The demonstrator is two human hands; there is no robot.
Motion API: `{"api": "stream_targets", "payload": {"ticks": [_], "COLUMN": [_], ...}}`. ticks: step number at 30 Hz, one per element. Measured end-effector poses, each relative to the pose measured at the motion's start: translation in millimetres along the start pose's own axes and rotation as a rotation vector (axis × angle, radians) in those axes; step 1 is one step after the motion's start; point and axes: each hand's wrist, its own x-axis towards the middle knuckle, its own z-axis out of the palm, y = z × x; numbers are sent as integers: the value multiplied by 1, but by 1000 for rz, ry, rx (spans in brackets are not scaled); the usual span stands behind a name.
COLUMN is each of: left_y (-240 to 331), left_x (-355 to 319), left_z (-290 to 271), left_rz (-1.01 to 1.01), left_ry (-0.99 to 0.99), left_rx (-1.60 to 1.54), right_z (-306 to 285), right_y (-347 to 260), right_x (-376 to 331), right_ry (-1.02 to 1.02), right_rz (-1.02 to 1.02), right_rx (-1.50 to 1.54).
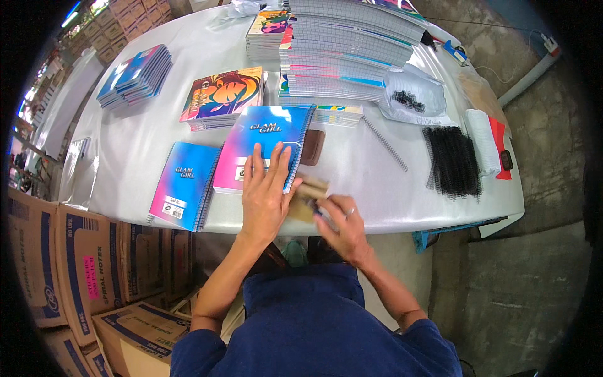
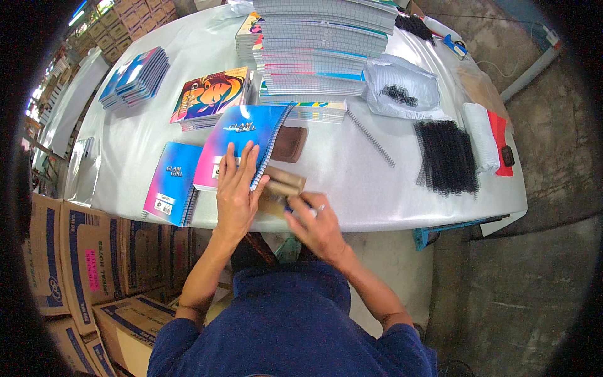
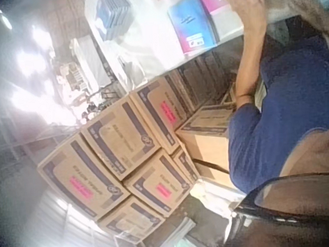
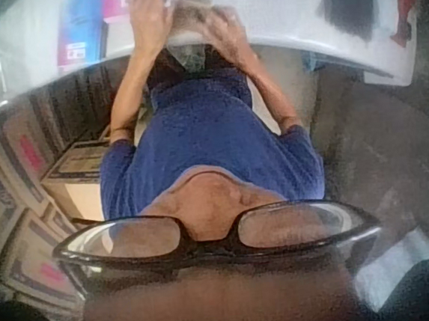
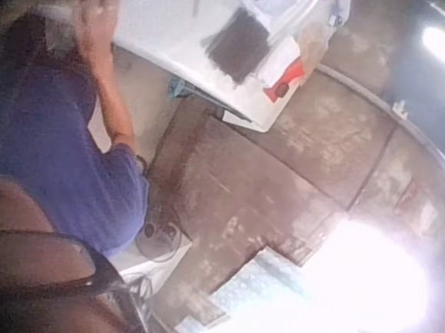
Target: The person is assembling spiral notebooks by aligning the pages and covers on a wooden stand, then manually threading a plastic coil through the holes and using pliers to secure the ends.
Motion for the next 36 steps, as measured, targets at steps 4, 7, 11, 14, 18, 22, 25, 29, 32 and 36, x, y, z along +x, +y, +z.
{"api": "stream_targets", "payload": {"ticks": [4,7,11,14,18,22,25,29,32,36], "left_y": [7,6,8,6,2,-7,-50,-94,-112,-159], "left_x": [1,-1,0,2,-3,1,10,12,-10,-70], "left_z": [-1,0,-2,-4,-13,-32,-66,-134,-159,-150], "left_rz": [-9,-9,4,6,-7,0,-219,-321,-331,-460], "left_ry": [-24,-46,-66,-78,-90,-89,128,323,225,-22], "left_rx": [-12,-18,-40,-60,-74,36,-213,-276,-239,-371], "right_z": [-11,-20,-20,-20,-41,-40,-57,-48,-39,-23], "right_y": [9,-1,-4,-1,0,-16,-5,51,94,155], "right_x": [19,26,33,38,62,72,80,74,63,41], "right_ry": [53,9,-36,-93,-700,-535,-421,-160,-83,-133], "right_rz": [45,-8,-66,-79,829,487,495,371,217,107], "right_rx": [43,72,65,93,895,636,518,134,-207,-474]}}
